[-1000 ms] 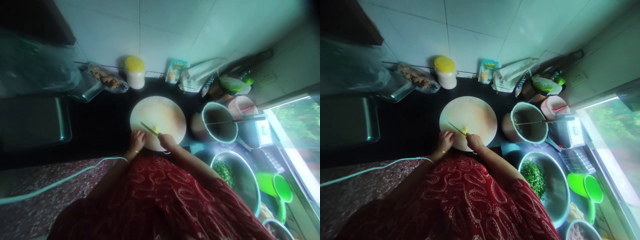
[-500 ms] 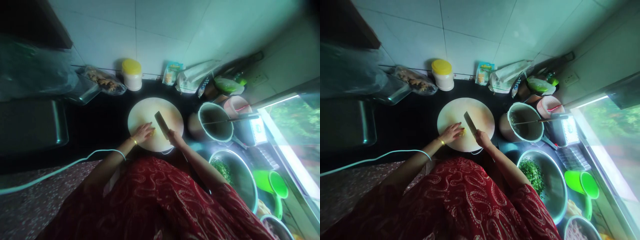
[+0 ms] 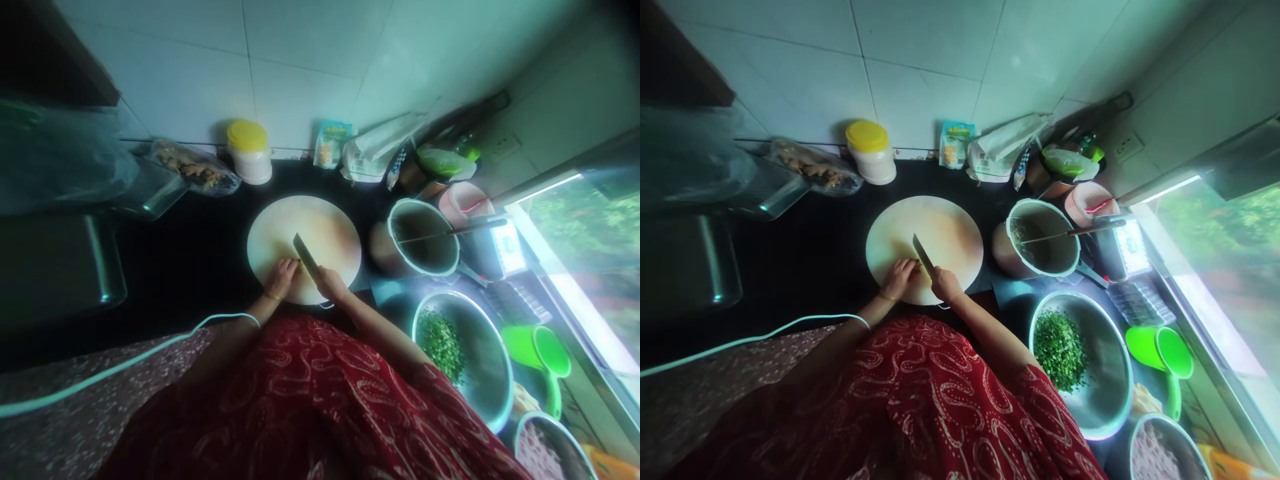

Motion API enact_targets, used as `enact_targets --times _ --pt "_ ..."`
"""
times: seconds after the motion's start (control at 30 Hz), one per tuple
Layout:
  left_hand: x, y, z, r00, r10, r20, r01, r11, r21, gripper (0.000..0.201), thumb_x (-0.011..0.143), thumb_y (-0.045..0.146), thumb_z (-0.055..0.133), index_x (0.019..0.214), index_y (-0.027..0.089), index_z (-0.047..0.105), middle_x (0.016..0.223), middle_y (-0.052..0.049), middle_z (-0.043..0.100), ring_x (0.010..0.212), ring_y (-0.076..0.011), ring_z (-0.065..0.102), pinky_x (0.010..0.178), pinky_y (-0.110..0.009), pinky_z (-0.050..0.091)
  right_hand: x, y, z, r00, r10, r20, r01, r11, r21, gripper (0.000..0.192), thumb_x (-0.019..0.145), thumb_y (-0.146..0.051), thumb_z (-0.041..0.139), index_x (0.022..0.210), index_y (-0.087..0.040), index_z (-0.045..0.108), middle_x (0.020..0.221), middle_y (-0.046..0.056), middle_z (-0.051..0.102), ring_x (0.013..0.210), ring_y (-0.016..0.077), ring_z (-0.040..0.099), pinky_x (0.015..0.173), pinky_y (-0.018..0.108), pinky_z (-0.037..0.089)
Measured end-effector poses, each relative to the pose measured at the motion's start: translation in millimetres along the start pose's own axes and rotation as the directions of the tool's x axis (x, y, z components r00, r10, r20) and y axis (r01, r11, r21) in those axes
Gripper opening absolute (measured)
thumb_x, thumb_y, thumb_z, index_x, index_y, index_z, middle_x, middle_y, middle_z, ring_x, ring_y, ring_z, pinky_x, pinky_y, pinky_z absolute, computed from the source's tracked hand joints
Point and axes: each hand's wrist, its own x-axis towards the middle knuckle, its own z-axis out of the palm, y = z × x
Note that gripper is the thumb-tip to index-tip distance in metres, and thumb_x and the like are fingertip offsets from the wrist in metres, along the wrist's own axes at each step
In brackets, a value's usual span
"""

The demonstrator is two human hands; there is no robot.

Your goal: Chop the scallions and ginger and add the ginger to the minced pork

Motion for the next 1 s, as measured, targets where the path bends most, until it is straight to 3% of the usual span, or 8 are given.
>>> enact_targets --times 0.17,0.3,0.4,0.57,0.73,0.87,1.0 --pt "-10 -1 2.9 0.988 -0.122 -0.094 0.12 0.992 -0.036 0.027 0.09 0.037 0.05 0.106 0.019 0.061 0.107 -0.012 0.063 0.095 -0.0243 0.057 0.085 -0.04 0.048 2 -13 -4 0.999 -0.037 -0.006 0.036 0.993 -0.115 0.025 0.095 -0.018 0.029 0.11 -0.014 0.048 0.096 0.013 0.068 0.088 0.0221 0.066 0.074 0.03 0.047" --pt "-17 -5 10.6 0.989 -0.092 -0.119 0.081 0.992 -0.097 0.025 0.092 0.032 0.045 0.108 0.02 0.062 0.119 -0.011 0.06 0.109 -0.0238 0.056 0.094 -0.042 0.047 -3 -20 -8 0.998 -0.065 0.004 0.064 0.983 -0.174 0.026 0.095 -0.017 0.026 0.112 -0.013 0.046 0.094 0.014 0.068 0.087 0.0223 0.066 0.073 0.031 0.048" --pt "-17 -1 13.8 0.994 -0.055 -0.096 0.046 0.995 -0.09 0.023 0.093 0.029 0.045 0.107 0.022 0.062 0.113 -0.008 0.063 0.106 -0.0223 0.056 0.092 -0.039 0.048 -4 -24 -7 0.997 -0.074 0.024 0.077 0.975 -0.209 0.026 0.094 -0.015 0.026 0.112 -0.013 0.046 0.093 0.013 0.069 0.087 0.0221 0.067 0.072 0.03 0.048" --pt "-12 5 12.4 0.994 -0.101 -0.048 0.1 0.995 -0.03 0.024 0.093 0.024 0.043 0.102 0.02 0.065 0.094 -0.009 0.066 0.089 -0.0231 0.059 0.076 -0.037 0.05 6 -29 1 0.996 -0.072 0.053 0.083 0.963 -0.255 0.026 0.093 -0.015 0.028 0.113 -0.014 0.044 0.093 0.013 0.069 0.087 0.022 0.067 0.071 0.03 0.049" --pt "-11 5 9.2 0.993 -0.069 -0.094 0.061 0.994 -0.088 0.025 0.094 0.025 0.041 0.1 0.019 0.064 0.096 -0.009 0.067 0.09 -0.0212 0.059 0.083 -0.037 0.049 15 -29 1 0.993 -0.113 0.024 0.115 0.958 -0.264 0.027 0.093 -0.014 0.028 0.116 -0.015 0.042 0.094 0.011 0.069 0.086 0.0206 0.067 0.07 0.029 0.048" --pt "-13 4 9.8 0.979 -0.115 -0.168 0.094 0.987 -0.13 0.026 0.094 0.027 0.04 0.097 0.019 0.064 0.097 -0.01 0.065 0.093 -0.0213 0.059 0.085 -0.038 0.048 9 -26 -6 0.994 -0.11 0.015 0.11 0.957 -0.267 0.024 0.096 -0.02 0.025 0.113 -0.017 0.043 0.09 0.01 0.069 0.083 0.0206 0.067 0.068 0.029 0.047" --pt "-16 3 14.9 0.984 -0.126 -0.128 0.113 0.988 -0.102 0.025 0.094 0.026 0.04 0.096 0.019 0.064 0.091 -0.009 0.065 0.089 -0.0214 0.059 0.081 -0.036 0.048 7 -31 -4 0.993 -0.1 0.068 0.115 0.95 -0.289 0.025 0.094 -0.017 0.029 0.114 -0.017 0.043 0.09 0.011 0.068 0.084 0.0215 0.067 0.067 0.029 0.048"
